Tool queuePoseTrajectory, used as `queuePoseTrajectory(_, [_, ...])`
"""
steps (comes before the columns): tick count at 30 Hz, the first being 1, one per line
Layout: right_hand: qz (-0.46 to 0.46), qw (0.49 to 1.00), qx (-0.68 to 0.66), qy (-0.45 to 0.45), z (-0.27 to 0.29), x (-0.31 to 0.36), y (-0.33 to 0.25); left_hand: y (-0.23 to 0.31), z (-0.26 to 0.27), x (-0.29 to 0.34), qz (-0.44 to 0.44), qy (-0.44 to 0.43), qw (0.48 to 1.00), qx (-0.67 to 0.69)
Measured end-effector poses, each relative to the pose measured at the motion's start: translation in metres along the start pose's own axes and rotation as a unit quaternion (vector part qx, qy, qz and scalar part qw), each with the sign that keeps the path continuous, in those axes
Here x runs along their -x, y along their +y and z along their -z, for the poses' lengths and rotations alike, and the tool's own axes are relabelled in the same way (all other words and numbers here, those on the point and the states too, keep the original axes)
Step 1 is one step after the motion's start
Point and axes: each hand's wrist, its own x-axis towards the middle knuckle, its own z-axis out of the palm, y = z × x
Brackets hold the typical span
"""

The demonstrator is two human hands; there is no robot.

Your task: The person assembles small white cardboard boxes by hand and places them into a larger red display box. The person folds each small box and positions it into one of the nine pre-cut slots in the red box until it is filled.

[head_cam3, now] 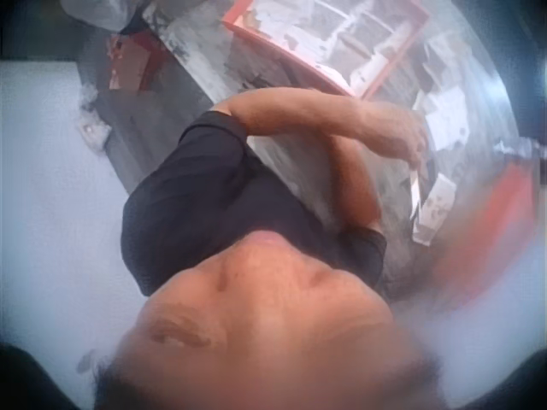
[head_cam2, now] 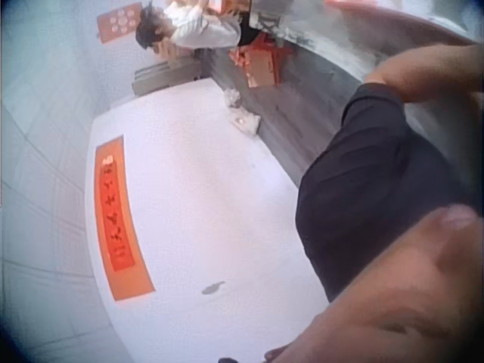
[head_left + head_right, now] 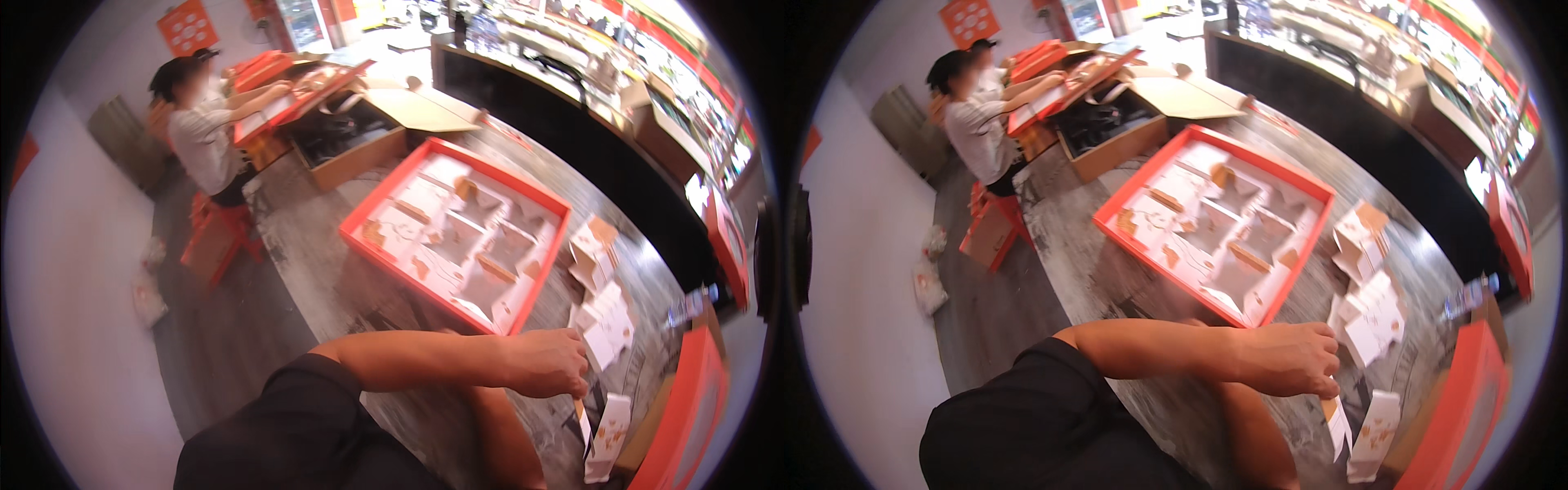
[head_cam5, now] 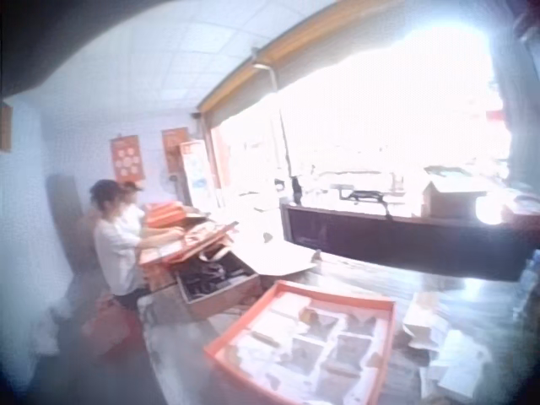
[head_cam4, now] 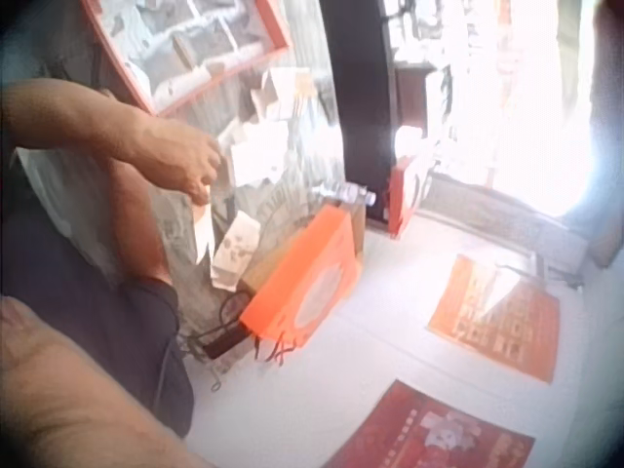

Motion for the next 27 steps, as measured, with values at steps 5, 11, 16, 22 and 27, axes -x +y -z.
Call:
queuePoseTrajectory(5, [0.070, 0.989, 0.120, 0.048, 0.013, 0.005, 0.010, -0.004, 0.062, 0.066, 0.083, 0.150, 0.985, 0.023])
queuePoseTrajectory(11, [-0.012, 0.974, -0.218, 0.067, 0.022, -0.001, -0.010, -0.020, 0.076, 0.143, 0.215, 0.390, 0.889, 0.106])
queuePoseTrajectory(16, [0.029, 0.930, -0.366, 0.022, 0.032, -0.005, -0.039, -0.035, 0.065, 0.166, 0.185, 0.417, 0.883, 0.107])
queuePoseTrajectory(22, [-0.006, 0.889, -0.451, 0.084, 0.071, 0.007, -0.061, -0.034, 0.062, 0.170, 0.176, 0.335, 0.926, 0.010])
queuePoseTrajectory(27, [-0.034, 0.874, -0.471, 0.115, 0.083, 0.018, -0.069, -0.027, 0.061, 0.163, 0.171, 0.284, 0.943, 0.028])
